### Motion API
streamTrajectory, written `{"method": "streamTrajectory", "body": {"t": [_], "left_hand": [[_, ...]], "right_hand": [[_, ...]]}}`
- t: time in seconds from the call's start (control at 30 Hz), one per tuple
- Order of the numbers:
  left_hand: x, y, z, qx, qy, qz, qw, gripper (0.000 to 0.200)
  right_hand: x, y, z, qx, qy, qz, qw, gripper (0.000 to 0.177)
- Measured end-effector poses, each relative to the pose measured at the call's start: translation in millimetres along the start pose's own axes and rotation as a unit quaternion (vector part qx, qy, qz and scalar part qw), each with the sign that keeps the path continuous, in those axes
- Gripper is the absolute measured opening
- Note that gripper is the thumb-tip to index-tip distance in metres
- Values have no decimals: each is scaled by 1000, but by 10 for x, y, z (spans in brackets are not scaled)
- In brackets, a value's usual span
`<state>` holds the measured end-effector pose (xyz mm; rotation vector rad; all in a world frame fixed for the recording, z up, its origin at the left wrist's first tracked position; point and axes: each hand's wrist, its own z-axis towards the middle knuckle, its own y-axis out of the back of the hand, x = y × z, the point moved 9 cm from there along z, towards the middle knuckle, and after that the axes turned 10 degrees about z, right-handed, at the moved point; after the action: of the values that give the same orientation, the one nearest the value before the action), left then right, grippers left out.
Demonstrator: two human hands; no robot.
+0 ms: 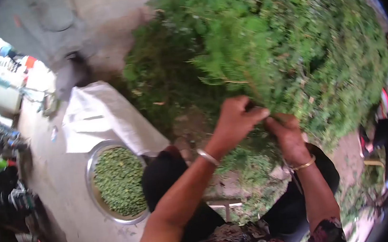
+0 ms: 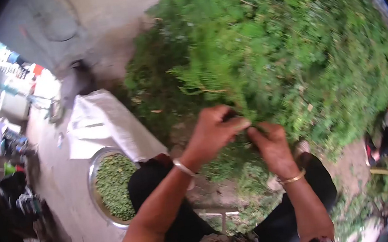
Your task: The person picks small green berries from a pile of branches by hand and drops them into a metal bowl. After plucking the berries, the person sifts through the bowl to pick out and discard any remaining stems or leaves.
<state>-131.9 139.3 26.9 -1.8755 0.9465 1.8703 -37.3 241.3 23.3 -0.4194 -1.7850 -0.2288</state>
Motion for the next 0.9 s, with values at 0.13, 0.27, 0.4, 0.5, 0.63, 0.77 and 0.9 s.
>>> {"method": "streamTrajectory", "body": {"t": [0.13, 0.27, 0.4, 0.5, 0.63, 0.77, 0.9], "left_hand": [[-88, 3, -66, 1, -12, -40, 999, 16], [-76, -34, -141, 24, 51, -192, 980, 15], [-341, 90, -234, 102, -14, -352, 931, 18], [-123, 46, -219, 90, 56, -431, 896, 19], [84, -134, -278, 92, 100, -444, 886, 17], [2, -102, -266, 55, 70, -338, 937, 14], [-188, 125, -188, -47, 44, -225, 972, 12]], "right_hand": [[-156, 13, 58, 18, -11, 25, 999, 20], [-59, -20, 37, 19, -31, 85, 996, 19], [-114, 225, 73, -57, -22, 184, 981, 19], [-96, 279, 76, -60, -17, 226, 972, 22], [18, 368, 38, -85, 17, 204, 975, 27], [54, 366, 14, -67, 35, 191, 979, 22], [149, 265, -16, -25, 37, 134, 990, 14]]}}
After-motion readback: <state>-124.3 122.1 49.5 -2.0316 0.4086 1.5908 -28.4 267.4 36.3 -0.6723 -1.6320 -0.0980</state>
